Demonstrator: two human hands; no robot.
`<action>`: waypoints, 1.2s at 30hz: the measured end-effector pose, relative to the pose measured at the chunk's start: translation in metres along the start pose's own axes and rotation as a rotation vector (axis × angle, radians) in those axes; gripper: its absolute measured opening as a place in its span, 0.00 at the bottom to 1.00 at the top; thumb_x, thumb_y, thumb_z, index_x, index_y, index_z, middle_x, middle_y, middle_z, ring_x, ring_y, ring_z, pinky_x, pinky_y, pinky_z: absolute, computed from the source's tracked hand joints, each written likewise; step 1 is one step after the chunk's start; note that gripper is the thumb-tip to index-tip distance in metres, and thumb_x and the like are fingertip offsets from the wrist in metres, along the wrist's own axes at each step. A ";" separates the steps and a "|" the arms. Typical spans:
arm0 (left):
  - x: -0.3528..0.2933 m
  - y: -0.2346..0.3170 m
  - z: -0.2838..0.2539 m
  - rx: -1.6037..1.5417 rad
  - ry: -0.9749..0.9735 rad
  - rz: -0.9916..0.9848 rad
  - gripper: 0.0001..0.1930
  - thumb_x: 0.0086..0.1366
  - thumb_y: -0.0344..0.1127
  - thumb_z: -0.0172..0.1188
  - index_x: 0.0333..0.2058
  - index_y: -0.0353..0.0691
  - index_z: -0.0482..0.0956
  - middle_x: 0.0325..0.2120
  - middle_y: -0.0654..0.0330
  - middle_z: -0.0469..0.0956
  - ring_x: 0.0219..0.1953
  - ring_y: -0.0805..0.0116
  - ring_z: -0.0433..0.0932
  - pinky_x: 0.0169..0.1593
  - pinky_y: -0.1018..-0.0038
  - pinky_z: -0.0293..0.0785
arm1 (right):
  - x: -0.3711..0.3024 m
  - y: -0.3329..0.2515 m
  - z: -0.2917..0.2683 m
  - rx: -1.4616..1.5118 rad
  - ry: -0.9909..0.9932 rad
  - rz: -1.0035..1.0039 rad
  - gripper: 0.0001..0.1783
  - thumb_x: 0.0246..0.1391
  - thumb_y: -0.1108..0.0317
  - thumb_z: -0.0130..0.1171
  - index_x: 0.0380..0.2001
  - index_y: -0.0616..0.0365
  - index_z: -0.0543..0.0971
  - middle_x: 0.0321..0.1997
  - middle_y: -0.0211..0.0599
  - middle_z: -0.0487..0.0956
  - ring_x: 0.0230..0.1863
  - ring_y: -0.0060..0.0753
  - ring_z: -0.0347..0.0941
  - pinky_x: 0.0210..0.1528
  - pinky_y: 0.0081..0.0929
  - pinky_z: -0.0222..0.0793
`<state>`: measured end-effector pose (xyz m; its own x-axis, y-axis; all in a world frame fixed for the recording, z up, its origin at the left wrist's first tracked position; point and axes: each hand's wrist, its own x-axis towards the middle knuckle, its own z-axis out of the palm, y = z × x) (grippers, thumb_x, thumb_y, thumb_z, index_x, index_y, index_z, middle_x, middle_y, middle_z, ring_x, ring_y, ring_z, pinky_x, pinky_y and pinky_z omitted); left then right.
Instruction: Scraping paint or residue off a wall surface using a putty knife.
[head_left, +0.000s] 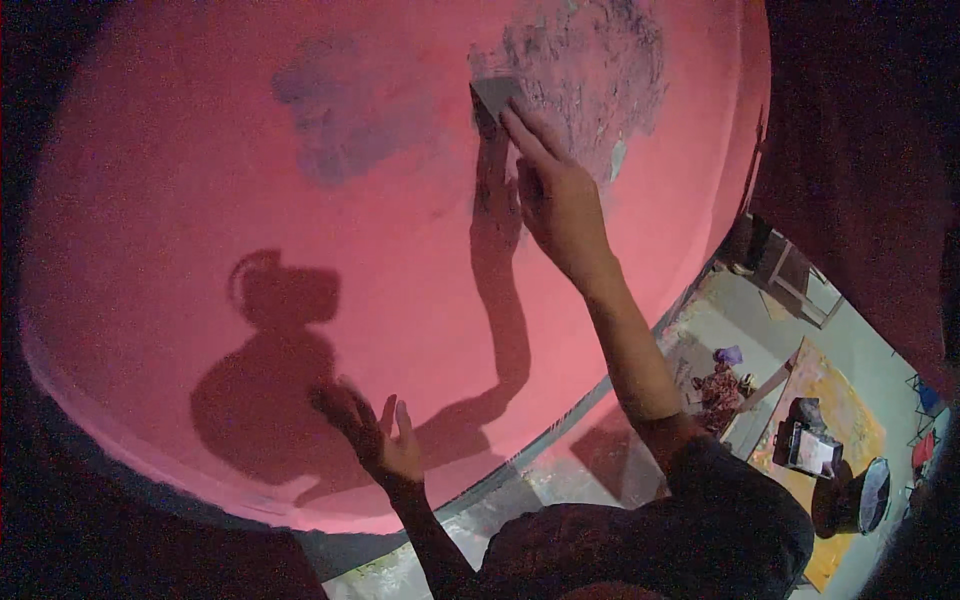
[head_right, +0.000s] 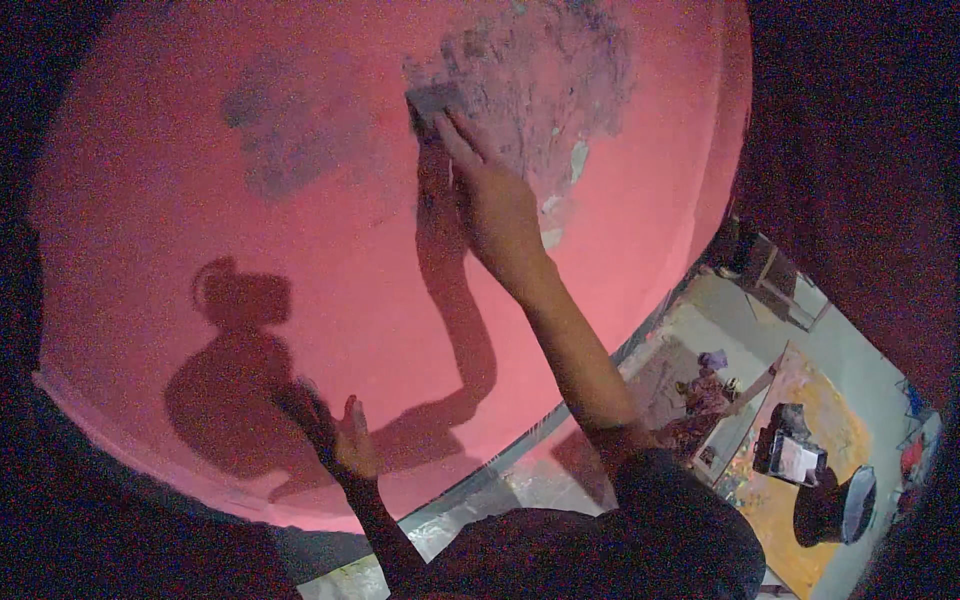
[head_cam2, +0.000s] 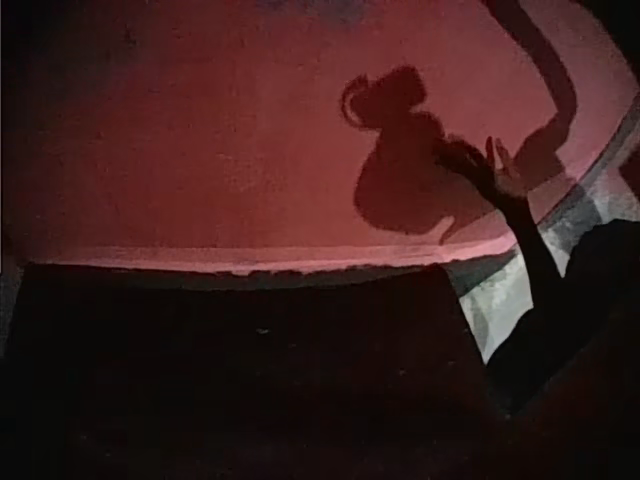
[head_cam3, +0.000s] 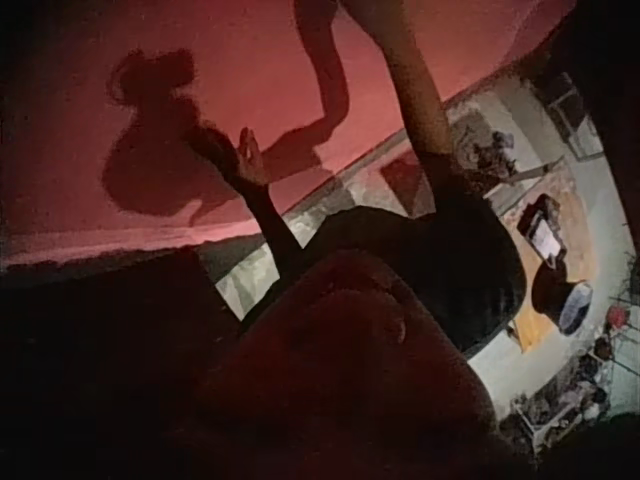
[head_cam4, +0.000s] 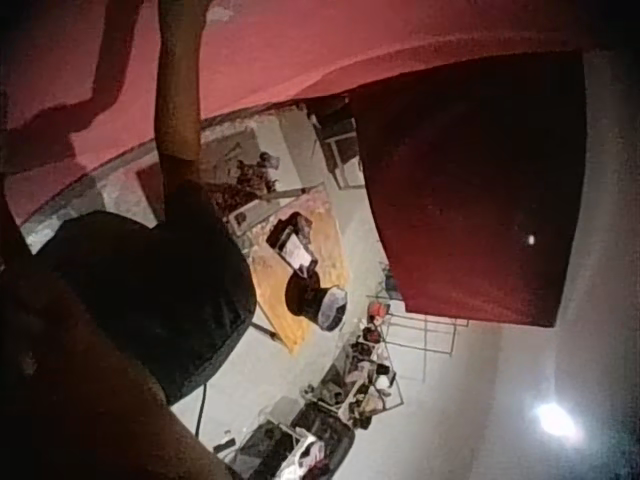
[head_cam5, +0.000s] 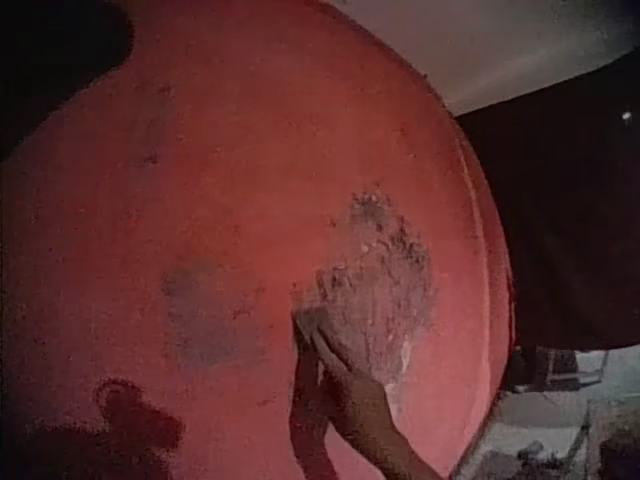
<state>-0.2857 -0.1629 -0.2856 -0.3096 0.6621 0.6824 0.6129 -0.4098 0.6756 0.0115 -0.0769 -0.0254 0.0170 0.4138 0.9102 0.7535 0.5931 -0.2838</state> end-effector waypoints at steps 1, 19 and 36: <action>0.002 0.001 0.002 -0.256 -0.017 -0.112 0.37 0.67 0.31 0.61 0.72 0.47 0.56 0.75 0.49 0.34 0.76 0.49 0.36 0.56 0.59 0.80 | 0.004 0.001 0.000 0.000 0.002 0.005 0.35 0.57 0.83 0.50 0.67 0.47 0.67 0.72 0.35 0.65 0.58 0.54 0.75 0.54 0.40 0.76; 0.294 0.254 0.071 0.327 -0.113 1.388 0.28 0.57 0.33 0.66 0.58 0.45 0.76 0.56 0.58 0.76 0.59 0.54 0.75 0.60 0.63 0.74 | 0.008 0.004 0.007 -0.074 0.004 0.038 0.38 0.57 0.74 0.55 0.71 0.38 0.63 0.74 0.31 0.62 0.52 0.54 0.78 0.50 0.45 0.78; 0.302 0.246 0.103 0.439 0.019 1.356 0.17 0.56 0.29 0.64 0.47 0.45 0.82 0.56 0.63 0.78 0.58 0.56 0.77 0.55 0.65 0.79 | 0.017 0.009 0.000 0.039 -0.091 0.076 0.31 0.62 0.69 0.52 0.68 0.36 0.66 0.73 0.33 0.64 0.53 0.54 0.78 0.53 0.47 0.77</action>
<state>-0.1535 0.0010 0.0576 0.6814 -0.0890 0.7265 0.6087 -0.4823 -0.6300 0.0185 -0.0641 -0.0126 0.0123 0.5187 0.8548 0.7261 0.5831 -0.3643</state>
